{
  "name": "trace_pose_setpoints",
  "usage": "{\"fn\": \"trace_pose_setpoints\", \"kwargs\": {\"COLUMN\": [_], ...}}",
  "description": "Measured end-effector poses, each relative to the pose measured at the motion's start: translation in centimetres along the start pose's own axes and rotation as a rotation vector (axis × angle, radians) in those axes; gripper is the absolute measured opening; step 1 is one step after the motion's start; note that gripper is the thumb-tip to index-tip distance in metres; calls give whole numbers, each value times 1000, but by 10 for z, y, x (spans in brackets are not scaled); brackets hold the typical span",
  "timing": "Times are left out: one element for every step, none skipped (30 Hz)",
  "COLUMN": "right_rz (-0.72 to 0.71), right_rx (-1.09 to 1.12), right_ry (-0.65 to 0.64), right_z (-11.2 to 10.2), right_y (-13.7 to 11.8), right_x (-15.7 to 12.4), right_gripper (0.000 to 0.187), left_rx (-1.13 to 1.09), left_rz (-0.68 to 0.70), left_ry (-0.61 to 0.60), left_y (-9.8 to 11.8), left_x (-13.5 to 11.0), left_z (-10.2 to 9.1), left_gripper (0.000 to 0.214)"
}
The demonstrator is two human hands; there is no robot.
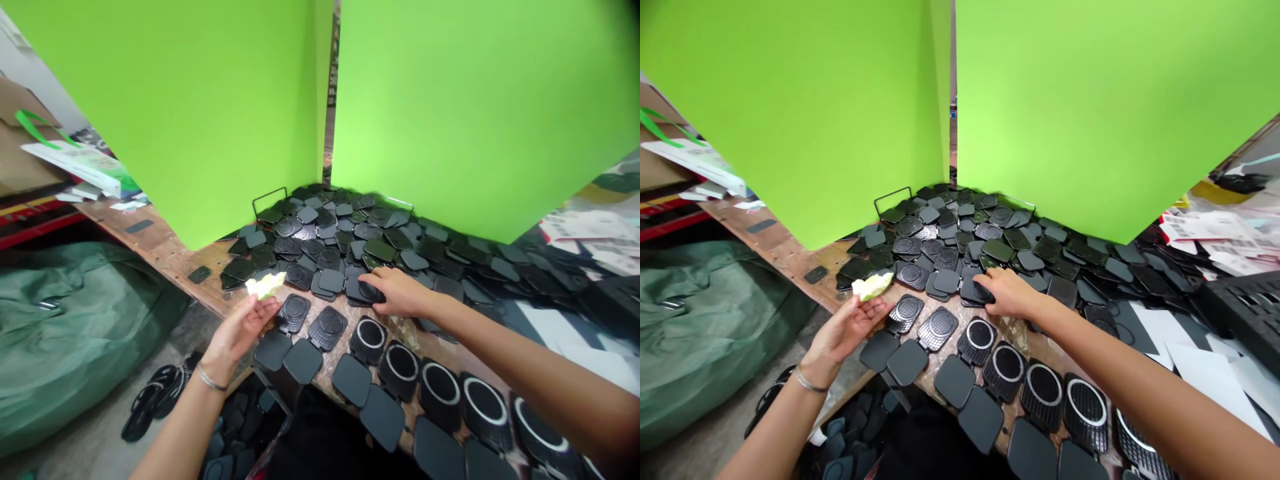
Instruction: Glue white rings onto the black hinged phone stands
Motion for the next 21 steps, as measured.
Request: {"fn": "trace_pose_setpoints", "kwargs": {"right_rz": [-12,-28,-47,-67,-84,-100,-115,-129,-142,-154,-164,-172,-176,-179,-179,-176,-166,-151,-132,-111,-90], "right_rx": [7,18,34,51,70,88,104,120,136,156,184,223,270,320,368,412,451,485,512,535,554], "right_ry": [2,3,2,-2,-6,-11,-14,-14,-10,-3,8,24,44,66,92,121,151,174,190,199,201], "right_z": [1,1,2,2,3,3,3,4,4,4,4,4,4,3,2,1,-1,-3,-5,-6,-7], "right_y": [-1,-2,-3,-4,-4,-4,-4,-4,-5,-5,-5,-4,-3,-1,2,5,9,13,16,19,21], "right_x": [1,1,2,3,4,5,6,7,7,7,6,6,5,5,5,4,4,4,5,5,6], "right_gripper": [68,70,71,71,70,70,70,70,70,69,68,67,66,64,63,61,59,57,55,55,54], "left_rx": [1,3,5,7,8,8,6,5,1,-4,-12,-20,-30,-40,-54,-70,-89,-109,-127,-142,-153], "left_rz": [-4,-8,-13,-19,-25,-30,-32,-32,-32,-31,-30,-32,-34,-38,-39,-40,-42,-47,-55,-64,-73], "left_ry": [-17,-36,-53,-69,-84,-98,-108,-115,-117,-114,-104,-92,-77,-61,-42,-24,-6,10,25,35,44], "left_y": [0,-1,-1,-1,-2,-2,-3,-3,-4,-6,-7,-9,-10,-12,-13,-13,-14,-14,-14,-14,-15], "left_x": [1,3,4,6,7,8,9,11,11,12,13,13,13,12,12,11,10,10,9,9,8], "left_z": [1,3,5,8,11,14,16,19,20,21,21,21,21,20,20,20,20,20,21,23,24], "left_gripper": [19,20,21,22,24,24,24,23,21,19,17,16,14,13,11,9,9,9,10,12,13]}}
Point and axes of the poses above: each hand's wrist, its own x-axis towards the middle knuckle, its own z-axis out of the palm, y = z × x, the point moved 8 cm from there along x, towards the middle knuckle, and after that the axes turned 9 degrees about x, right-handed, at the moved point
